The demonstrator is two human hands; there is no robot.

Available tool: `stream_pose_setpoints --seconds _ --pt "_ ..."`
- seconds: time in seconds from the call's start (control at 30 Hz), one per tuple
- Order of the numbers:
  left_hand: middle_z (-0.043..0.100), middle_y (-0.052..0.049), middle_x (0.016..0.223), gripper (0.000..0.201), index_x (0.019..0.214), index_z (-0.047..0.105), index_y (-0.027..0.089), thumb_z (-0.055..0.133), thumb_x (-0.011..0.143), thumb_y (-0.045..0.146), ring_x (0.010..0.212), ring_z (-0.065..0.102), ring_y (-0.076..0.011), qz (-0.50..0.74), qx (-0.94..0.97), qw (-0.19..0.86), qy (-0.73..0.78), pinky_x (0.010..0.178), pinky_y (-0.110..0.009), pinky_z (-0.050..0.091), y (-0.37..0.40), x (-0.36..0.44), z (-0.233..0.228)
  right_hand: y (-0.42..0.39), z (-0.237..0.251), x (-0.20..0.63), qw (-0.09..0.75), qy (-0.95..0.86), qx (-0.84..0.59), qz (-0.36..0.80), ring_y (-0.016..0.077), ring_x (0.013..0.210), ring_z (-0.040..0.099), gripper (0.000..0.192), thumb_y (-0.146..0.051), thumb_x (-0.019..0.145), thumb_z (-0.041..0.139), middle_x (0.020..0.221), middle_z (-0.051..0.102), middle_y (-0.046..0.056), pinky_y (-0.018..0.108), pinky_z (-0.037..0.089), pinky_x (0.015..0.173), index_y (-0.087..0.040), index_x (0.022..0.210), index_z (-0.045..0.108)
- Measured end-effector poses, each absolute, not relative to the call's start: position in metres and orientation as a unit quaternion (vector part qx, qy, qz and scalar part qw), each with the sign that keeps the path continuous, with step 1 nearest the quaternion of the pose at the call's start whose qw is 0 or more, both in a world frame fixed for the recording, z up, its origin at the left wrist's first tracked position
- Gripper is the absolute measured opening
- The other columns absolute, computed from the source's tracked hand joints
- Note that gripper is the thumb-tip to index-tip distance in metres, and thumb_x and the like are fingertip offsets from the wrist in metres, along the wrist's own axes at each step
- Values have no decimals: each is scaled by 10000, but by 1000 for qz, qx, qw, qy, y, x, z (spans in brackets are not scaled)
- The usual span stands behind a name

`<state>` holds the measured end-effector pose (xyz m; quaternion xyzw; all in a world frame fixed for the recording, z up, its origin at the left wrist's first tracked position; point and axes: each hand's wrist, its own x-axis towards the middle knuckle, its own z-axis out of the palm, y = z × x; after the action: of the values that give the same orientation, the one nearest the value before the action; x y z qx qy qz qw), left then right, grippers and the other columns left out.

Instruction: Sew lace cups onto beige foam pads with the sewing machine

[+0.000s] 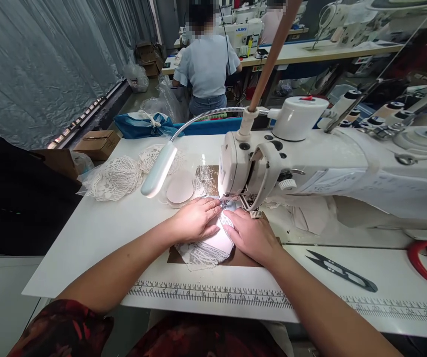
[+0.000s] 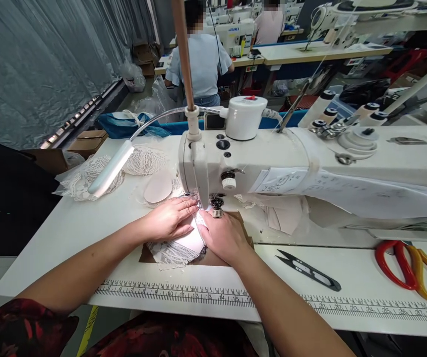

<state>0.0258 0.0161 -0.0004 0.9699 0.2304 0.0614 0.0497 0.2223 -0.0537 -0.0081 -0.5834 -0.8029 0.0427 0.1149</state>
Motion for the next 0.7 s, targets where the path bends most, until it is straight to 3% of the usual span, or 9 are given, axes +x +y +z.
stream_pose_setpoints --seconds 0.2,0.3,0.43,0.7 --pt "533 -172 1340 376 1216 582 83 447 907 248 1222 486 -301 40 978 23 203 1003 -460 400 12 23 18 -54 -11 228 180 -796 -573 80 214 875 640 316 -274 919 424 977 704 81 311 461 763 -187 1125 646" --pt "565 -178 1262 386 1214 572 88 471 904 295 1165 499 -300 48 981 38 183 992 -464 388 3 27 20 -54 -14 230 200 -778 -589 82 223 936 642 327 -244 923 399 1025 703 99 324 480 815 -178 1106 662" --pt "598 -171 1106 487 1216 568 86 496 894 443 1027 535 -285 62 978 65 186 979 -463 382 -1 29 10 -55 -16 231 212 -774 -592 75 217 921 648 328 -204 905 401 1017 710 91 315 497 796 -181 1084 674" --pt "588 -152 1058 445 1187 576 97 451 923 433 1030 526 -269 90 979 91 157 998 -458 361 10 20 -2 -55 -21 235 236 -788 -565 70 187 817 645 331 -204 897 411 945 710 70 273 487 684 -206 1037 711"
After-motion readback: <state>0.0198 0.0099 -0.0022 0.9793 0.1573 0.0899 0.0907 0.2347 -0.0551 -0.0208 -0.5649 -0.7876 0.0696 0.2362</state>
